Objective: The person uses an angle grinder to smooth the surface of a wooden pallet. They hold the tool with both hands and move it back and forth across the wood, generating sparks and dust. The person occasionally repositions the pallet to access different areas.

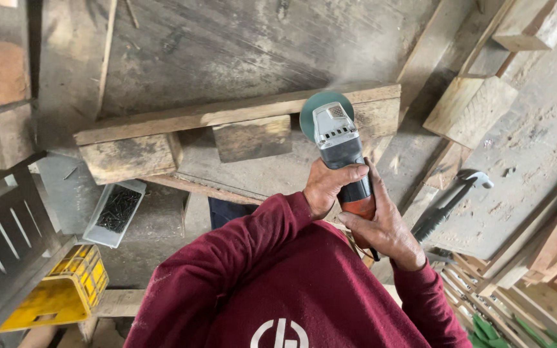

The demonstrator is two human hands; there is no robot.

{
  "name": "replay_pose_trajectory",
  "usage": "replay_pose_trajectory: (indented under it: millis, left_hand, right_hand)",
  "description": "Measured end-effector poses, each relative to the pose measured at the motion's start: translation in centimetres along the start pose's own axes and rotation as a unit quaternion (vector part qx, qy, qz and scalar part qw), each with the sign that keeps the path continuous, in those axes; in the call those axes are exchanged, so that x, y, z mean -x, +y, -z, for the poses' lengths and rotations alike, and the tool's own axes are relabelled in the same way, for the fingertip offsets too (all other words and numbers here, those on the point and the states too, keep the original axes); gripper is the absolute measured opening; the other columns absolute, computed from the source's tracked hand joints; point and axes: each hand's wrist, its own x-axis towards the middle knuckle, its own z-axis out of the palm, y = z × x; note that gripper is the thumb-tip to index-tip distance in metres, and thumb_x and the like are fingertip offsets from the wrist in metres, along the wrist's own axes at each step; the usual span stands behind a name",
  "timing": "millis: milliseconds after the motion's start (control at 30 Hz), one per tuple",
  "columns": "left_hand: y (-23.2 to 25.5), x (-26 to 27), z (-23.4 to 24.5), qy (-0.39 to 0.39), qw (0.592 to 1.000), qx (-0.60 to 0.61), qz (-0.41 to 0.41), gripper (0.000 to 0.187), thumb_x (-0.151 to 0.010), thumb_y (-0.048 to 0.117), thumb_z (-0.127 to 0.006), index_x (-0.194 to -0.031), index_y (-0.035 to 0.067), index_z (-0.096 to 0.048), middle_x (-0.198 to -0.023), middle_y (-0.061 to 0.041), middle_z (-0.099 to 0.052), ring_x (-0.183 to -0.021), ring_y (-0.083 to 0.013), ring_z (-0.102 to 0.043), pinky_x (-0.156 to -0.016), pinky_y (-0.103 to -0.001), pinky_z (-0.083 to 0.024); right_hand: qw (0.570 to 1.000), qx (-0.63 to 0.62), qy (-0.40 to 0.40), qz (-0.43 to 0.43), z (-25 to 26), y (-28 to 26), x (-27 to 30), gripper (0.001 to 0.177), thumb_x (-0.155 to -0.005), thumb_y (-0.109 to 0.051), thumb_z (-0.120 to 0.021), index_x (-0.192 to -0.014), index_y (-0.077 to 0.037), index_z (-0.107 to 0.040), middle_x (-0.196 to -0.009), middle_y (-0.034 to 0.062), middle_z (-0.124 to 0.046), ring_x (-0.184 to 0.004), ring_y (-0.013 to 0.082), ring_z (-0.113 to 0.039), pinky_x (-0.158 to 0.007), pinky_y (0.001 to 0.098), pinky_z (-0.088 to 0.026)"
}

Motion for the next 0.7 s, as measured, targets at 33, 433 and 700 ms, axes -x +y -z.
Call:
replay_pose_trajectory:
  millis: [33, 433, 700]
  left_hand:
    - [-0.3, -0.3, -0.2, -0.003, 1.0, -0.005, 0.007, 0.03, -0.086, 0.018, -0.082, -0.108, 0.001, -0.07, -0.097, -0.006, -0.071, -0.091, -0.0155, -0.066, -0.083, -0.034, -0.055]
    - [-2.8, -3.4, -2.2, -0.014, 0.997, -0.017, 0.071, 0.035, -0.083, 0.02, -0.086, -0.109, 0.002, -0.069, -0.099, -0.007, -0.071, -0.092, -0.0184, -0.069, -0.085, -0.039, -0.059]
    - [-4.2, -5.2, -4.2, -0.053, 0.996, -0.019, 0.063, 0.034, -0.084, 0.018, -0.085, -0.11, 0.005, -0.068, -0.1, -0.006, -0.07, -0.093, -0.0175, -0.069, -0.087, -0.038, -0.06]
  right_hand:
    - [1.0, -0.012, -0.003, 0.0, 0.4, 0.1, 0.1, 0.106, -0.082, -0.015, -0.079, -0.163, -0.001, -0.013, -0.153, 0.0237, -0.046, -0.143, 0.0296, -0.046, -0.113, 0.0416, -0.041]
    - [0.998, -0.038, 0.012, -0.05, 3.7, 0.4, -0.3, 0.11, -0.08, -0.017, -0.081, -0.164, -0.005, -0.01, -0.151, 0.024, -0.047, -0.137, 0.0318, -0.052, -0.107, 0.0451, -0.047]
    - [0.985, -0.104, 0.04, -0.129, 6.1, 3.4, 0.5, 0.113, -0.076, -0.016, -0.081, -0.164, -0.008, -0.011, -0.144, 0.0192, -0.051, -0.125, 0.0254, -0.059, -0.101, 0.0394, -0.052]
